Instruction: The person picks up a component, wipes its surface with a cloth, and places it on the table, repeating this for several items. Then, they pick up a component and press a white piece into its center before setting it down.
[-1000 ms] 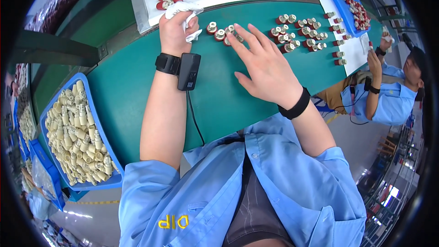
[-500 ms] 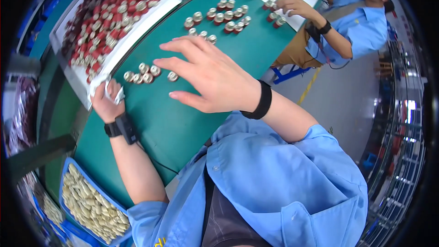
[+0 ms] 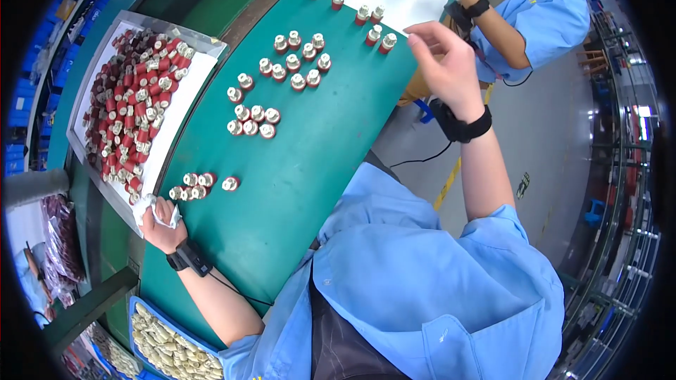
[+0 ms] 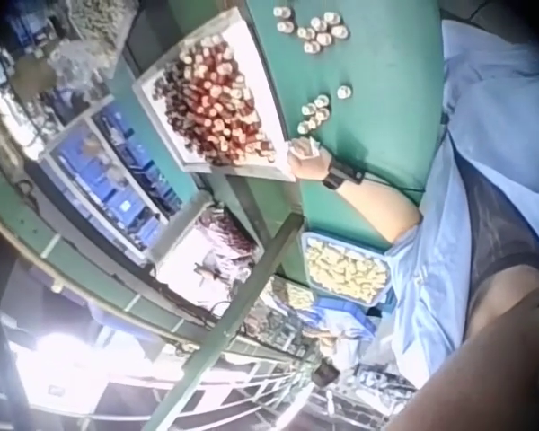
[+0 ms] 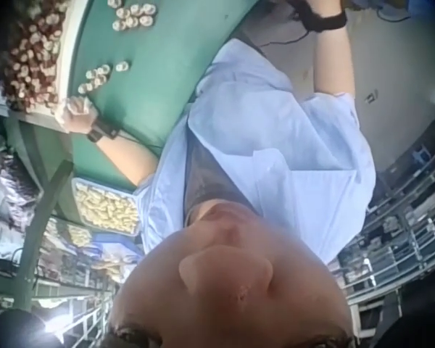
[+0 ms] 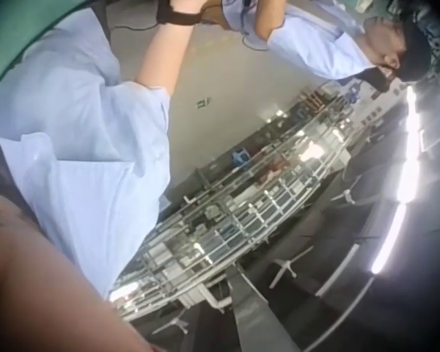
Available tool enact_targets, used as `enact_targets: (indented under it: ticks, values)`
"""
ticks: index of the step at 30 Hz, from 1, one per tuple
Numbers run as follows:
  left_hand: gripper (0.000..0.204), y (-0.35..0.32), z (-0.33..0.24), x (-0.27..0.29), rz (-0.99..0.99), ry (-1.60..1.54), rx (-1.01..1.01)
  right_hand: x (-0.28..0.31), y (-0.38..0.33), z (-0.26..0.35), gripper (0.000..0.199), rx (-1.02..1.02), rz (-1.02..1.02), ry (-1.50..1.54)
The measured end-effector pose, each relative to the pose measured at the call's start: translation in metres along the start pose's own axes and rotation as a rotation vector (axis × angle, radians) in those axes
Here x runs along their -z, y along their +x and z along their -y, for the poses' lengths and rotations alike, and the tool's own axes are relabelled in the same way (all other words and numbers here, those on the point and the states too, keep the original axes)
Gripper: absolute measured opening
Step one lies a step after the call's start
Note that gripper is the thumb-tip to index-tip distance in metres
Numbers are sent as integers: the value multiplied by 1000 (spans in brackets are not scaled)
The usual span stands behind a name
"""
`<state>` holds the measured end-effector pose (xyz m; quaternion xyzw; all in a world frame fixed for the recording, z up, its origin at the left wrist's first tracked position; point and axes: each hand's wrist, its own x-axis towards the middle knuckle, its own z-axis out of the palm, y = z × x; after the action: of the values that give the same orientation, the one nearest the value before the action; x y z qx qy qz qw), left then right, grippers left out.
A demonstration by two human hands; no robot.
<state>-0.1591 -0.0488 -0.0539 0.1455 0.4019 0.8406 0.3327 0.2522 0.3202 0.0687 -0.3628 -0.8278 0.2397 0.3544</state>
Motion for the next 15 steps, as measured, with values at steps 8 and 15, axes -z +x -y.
enact_targets:
  ticks: [8,15]
  values:
    - [18,-2,-1,-18,30,95,-21,4,85,-111,33,-349,112,71]
    - [15,-5,1,-21,-42,114,-37,-22,153,-143,43,-231,250,-75]
